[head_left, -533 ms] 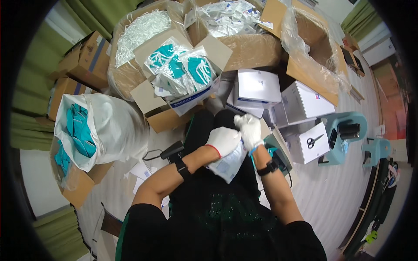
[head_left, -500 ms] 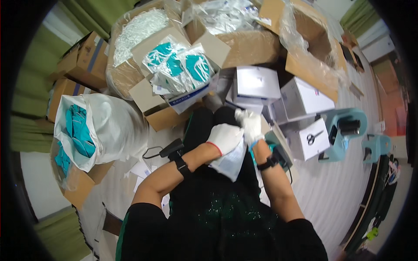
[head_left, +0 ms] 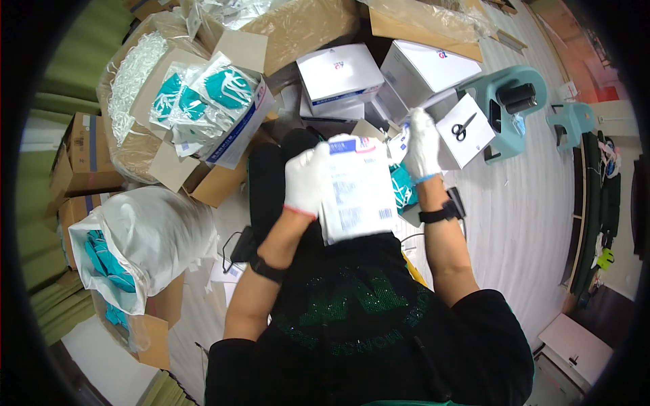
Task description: The person is sorting and organizing various packaged medical supplies from boxes and bags into a central box while sitting on the floor.
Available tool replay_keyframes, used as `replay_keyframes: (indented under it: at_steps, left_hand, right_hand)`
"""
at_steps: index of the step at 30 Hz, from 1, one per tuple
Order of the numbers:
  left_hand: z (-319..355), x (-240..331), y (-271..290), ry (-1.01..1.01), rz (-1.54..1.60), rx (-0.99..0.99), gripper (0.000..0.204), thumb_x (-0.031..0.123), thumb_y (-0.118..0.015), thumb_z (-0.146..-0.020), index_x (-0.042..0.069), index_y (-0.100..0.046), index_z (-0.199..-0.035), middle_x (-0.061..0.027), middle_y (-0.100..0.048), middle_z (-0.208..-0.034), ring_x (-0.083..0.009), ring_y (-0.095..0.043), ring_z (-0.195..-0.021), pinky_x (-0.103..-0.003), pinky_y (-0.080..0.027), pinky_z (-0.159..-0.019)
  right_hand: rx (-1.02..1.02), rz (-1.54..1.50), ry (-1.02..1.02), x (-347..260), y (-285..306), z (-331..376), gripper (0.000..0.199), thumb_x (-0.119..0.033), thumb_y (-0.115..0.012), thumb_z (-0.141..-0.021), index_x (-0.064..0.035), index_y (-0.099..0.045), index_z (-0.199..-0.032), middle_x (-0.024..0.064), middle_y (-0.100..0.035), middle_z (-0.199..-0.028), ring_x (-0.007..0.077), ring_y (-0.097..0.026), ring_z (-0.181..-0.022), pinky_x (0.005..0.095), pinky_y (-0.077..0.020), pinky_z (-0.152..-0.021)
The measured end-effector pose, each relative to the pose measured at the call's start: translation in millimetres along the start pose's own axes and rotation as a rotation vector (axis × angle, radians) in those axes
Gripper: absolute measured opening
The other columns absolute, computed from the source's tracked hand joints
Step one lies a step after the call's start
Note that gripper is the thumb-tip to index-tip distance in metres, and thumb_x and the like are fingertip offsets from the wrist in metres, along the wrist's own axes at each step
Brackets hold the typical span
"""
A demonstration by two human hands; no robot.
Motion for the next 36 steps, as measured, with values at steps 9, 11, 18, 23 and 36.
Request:
replay_keyframes:
  at_steps: [9,11,18,23,36]
  left_hand:
    - [-109.3,-136.7,-41.4,0.745,0.302,-0.214,0.035,0.031,-0.044,-0.097,0.002,-0.058,-0.111,-0.0121,-0.066,-0.105,-0.0246,-0.065,-0.088,-0.036,-0.052,-0.081]
    - [-101.7,-135.8,-69.4,0.911,0.259,-0.162,0.034,0.029,-0.036,-0.099,0.005,-0.055,-0.115,-0.0119,-0.065,-0.108,-0.0261,-0.065,-0.092,-0.041,-0.052,-0.081]
    - [-99.4,-145.6,-90.7,1.128,0.375,0.161,0.035,0.03,-0.037,-0.1,0.011,-0.056,-0.078,-0.0003,-0.058,-0.067,-0.0081,-0.047,-0.047,-0.016,-0.033,-0.037]
    - [-103.4,-158.1,-91.0,1.208,0.432,0.041,0.024,0.019,-0.042,-0.096,0.012,-0.053,-0.076,0.0,-0.055,-0.061,-0.0085,-0.048,-0.041,-0.021,-0.035,-0.033]
    - [-95.2,-161.5,-96.5,1.112,0.007,-0.017,0.031,0.018,-0.038,-0.097,0.011,-0.05,-0.07,-0.0007,-0.049,-0.056,-0.0098,-0.04,-0.035,-0.021,-0.028,-0.028]
  right_hand:
    - [-0.716,0.244,0.089,-57.0,50.7,86.0,0.048,-0.019,-0.06,-0.087,-0.0012,-0.047,-0.13,0.0121,-0.057,-0.123,0.02,-0.052,-0.118,0.0331,-0.0395,-0.103]
    - [-0.591,0.645,0.088,-51.1,66.6,102.2,0.071,-0.024,-0.078,-0.071,-0.0062,-0.046,-0.131,0.0142,-0.056,-0.124,0.025,-0.056,-0.115,0.0325,-0.0432,-0.1]
    - [-0.338,1.339,0.267,-41.2,96.7,108.7,0.051,-0.031,-0.074,-0.075,-0.0102,-0.054,-0.116,0.0135,-0.061,-0.104,0.0338,-0.063,-0.091,0.0397,-0.0524,-0.074]
    - [-0.322,1.387,0.379,-42.0,107.6,99.3,0.042,-0.027,-0.076,-0.075,-0.01,-0.056,-0.108,0.0115,-0.065,-0.092,0.0305,-0.066,-0.077,0.0389,-0.0528,-0.066]
    - [-0.437,1.134,0.361,-53.5,119.8,75.1,0.058,-0.012,-0.074,-0.075,-0.0145,-0.049,-0.127,0.0099,-0.062,-0.105,0.0301,-0.066,-0.084,0.038,-0.0544,-0.073]
Point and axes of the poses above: each hand's wrist, its own z-axis away from the middle knuckle, its own y-axis out of the back of the hand, x = y × z, the point moved 1 cm from there along -z, towards the middle knuckle
